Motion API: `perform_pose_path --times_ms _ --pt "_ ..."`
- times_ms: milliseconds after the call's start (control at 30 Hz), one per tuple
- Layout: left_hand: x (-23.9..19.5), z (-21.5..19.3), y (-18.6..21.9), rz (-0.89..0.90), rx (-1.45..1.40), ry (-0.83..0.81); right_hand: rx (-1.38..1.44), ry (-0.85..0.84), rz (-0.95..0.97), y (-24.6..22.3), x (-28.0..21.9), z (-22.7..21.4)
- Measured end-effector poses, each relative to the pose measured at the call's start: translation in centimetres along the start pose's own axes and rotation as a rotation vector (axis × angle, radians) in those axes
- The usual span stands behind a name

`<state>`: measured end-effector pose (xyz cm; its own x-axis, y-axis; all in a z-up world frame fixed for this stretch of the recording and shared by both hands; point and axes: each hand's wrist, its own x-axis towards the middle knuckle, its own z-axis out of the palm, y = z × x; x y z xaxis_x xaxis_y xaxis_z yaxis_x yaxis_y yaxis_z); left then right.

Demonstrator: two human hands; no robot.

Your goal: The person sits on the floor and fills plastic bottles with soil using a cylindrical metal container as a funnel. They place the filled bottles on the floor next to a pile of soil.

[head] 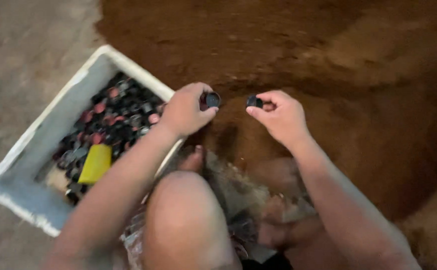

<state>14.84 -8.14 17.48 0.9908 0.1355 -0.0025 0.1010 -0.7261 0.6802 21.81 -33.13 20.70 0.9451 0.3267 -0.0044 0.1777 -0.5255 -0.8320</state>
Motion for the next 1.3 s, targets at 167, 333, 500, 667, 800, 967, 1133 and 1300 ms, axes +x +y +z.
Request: perform_pose_path --times_ms 167,333,500,667,800,967,1133,1300 --pt "1.9 -1.0 11.2 0.237 0.029 -0.132 -0.006 0.137 0.209 -1.6 -4.4 -9.0" --pt "0.7 0.9 20.1 0.324 0.078 -0.308 0.27 0.269 0.227 0.4 -7.7 -13.2" --pt "-2.7 9.5 24.7 0.35 0.241 -0.53 0.584 0.363 0.369 6.1 -10.7 -13.6" --pt "-6.4 18.5 25.7 0.324 0.277 -0.579 0.668 0.404 0.573 12.5 -12.4 -10.6" --pt "-8.4 22.6 24.1 0.344 0.196 -0.541 0.818 0.416 0.696 13.5 -14.1 -10.4" --pt "-10.8 20.8 23.3 0.384 0.137 -0.381 0.713 0.391 0.764 13.2 -14.5 -10.3" --pt "-11.0 14.5 24.5 0.127 0.375 -0.468 0.683 0.34 0.68 17.9 -13.8 -10.2" --pt "-10.4 16.4 23.2 0.1 0.624 -0.599 0.521 0.122 0.776 15.0 -15.0 -10.9"
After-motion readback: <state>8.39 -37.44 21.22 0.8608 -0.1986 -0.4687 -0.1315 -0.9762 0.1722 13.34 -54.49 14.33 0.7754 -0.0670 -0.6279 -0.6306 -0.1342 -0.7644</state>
